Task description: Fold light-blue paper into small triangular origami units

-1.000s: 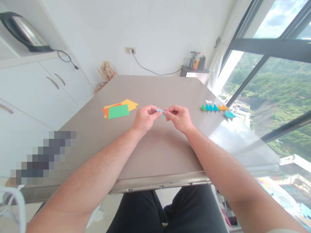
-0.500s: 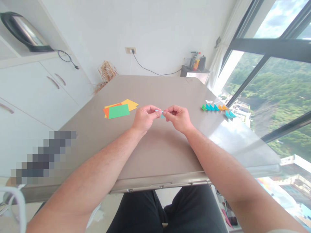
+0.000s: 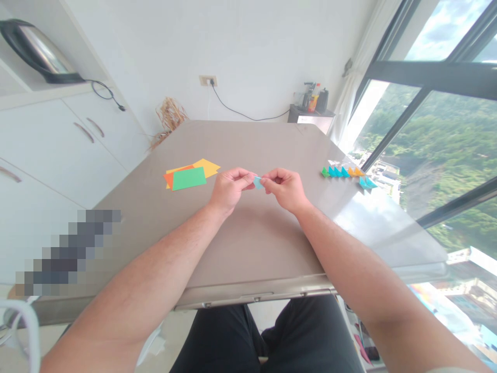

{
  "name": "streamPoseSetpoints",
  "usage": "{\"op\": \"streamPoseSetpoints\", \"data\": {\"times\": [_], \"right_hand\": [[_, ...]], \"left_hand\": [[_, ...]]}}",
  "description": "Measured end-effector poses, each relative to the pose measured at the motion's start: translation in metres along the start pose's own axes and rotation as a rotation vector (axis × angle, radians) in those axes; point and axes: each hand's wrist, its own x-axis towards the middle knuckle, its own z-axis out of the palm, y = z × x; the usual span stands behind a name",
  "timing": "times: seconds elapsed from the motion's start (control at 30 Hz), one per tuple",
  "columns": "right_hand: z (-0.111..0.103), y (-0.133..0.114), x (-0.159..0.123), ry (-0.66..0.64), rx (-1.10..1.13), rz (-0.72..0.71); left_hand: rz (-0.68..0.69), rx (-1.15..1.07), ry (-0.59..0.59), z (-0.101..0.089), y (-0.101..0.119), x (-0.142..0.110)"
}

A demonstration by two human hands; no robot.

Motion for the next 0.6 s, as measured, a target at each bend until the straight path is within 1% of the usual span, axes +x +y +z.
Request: {"op": "streamPoseSetpoints", "data": {"times": [0.1,0.27,0.4,0.6], "right_hand": [[0.0002,-0.0009,-0.0002,0.002,-0.008,0.004],[0.0012,-0.0020,-0.0011,-0.007,-0.057,-0.015],[0.0028,-0.0021,-0.0010,0.004,-0.098,-0.057],[0.0018,0.0042,0.0007,-0.005,-0.054,0.026]], "left_hand": [[0.027,0.040,0.000,0.0000,0.0003,-0.0006],[0.102,0.190,-0.041,0.0014,-0.0013,-0.0018],[0.130,0.212,0.004,0.0019,-0.0026,-0.0008],[0.113,0.211,0.067,-0.0035,-0.0029,0.0040]]}}
